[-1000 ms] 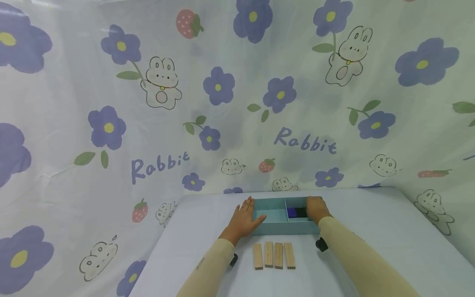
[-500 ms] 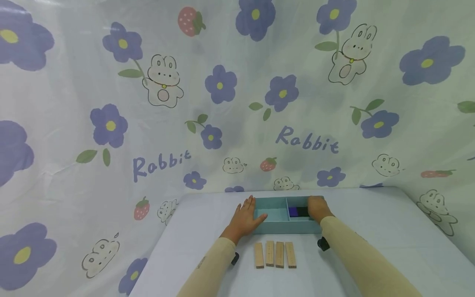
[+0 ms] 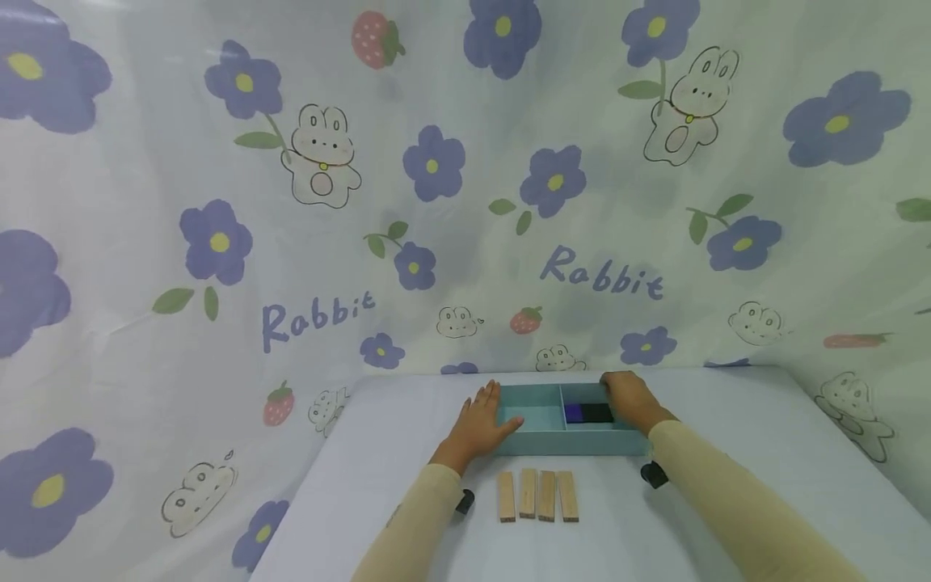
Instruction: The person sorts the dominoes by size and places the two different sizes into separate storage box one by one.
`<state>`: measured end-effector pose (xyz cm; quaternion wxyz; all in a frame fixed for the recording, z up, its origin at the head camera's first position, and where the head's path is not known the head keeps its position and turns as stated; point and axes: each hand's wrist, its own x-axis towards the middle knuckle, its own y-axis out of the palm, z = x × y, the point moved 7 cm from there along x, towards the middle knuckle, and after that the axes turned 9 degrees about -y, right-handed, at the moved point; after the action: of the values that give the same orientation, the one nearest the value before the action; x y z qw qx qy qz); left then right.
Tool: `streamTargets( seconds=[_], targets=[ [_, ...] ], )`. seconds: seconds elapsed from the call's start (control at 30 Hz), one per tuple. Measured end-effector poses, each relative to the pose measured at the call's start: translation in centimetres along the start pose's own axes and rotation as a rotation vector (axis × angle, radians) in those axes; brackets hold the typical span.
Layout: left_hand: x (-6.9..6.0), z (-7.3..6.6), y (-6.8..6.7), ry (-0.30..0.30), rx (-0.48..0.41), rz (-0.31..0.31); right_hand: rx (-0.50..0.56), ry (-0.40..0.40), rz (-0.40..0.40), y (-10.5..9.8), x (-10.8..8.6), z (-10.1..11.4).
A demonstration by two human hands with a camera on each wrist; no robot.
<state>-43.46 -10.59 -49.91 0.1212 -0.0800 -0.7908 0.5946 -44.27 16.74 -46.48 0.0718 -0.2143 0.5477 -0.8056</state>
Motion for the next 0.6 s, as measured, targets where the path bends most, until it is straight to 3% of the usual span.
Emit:
streamTargets(
  seconds=[0.1, 0.23, 0.4, 0.6],
  targets=[
    [-0.3, 0.2, 0.1, -0.007, -0.026, 0.007, 0.004, -0.147, -0.095, -1.1, -0.8, 0.4],
    [-0.6, 0.2, 0.0, -0.005, -0.049, 0.006, -0.02, -0.205, -0.1, -1.2, -2.3, -0.2],
    [-1.1, -0.3, -1.1, 0.027, -0.084, 0.013, -0.031, -0.137, -0.024, -0.8, -3.8, -1.9],
    [-1.8, 0.1, -2.8, 0.048, -0.065, -0.043, 0.073, 0.002, 0.043, 0.0, -4.7, -2.4]
  ],
)
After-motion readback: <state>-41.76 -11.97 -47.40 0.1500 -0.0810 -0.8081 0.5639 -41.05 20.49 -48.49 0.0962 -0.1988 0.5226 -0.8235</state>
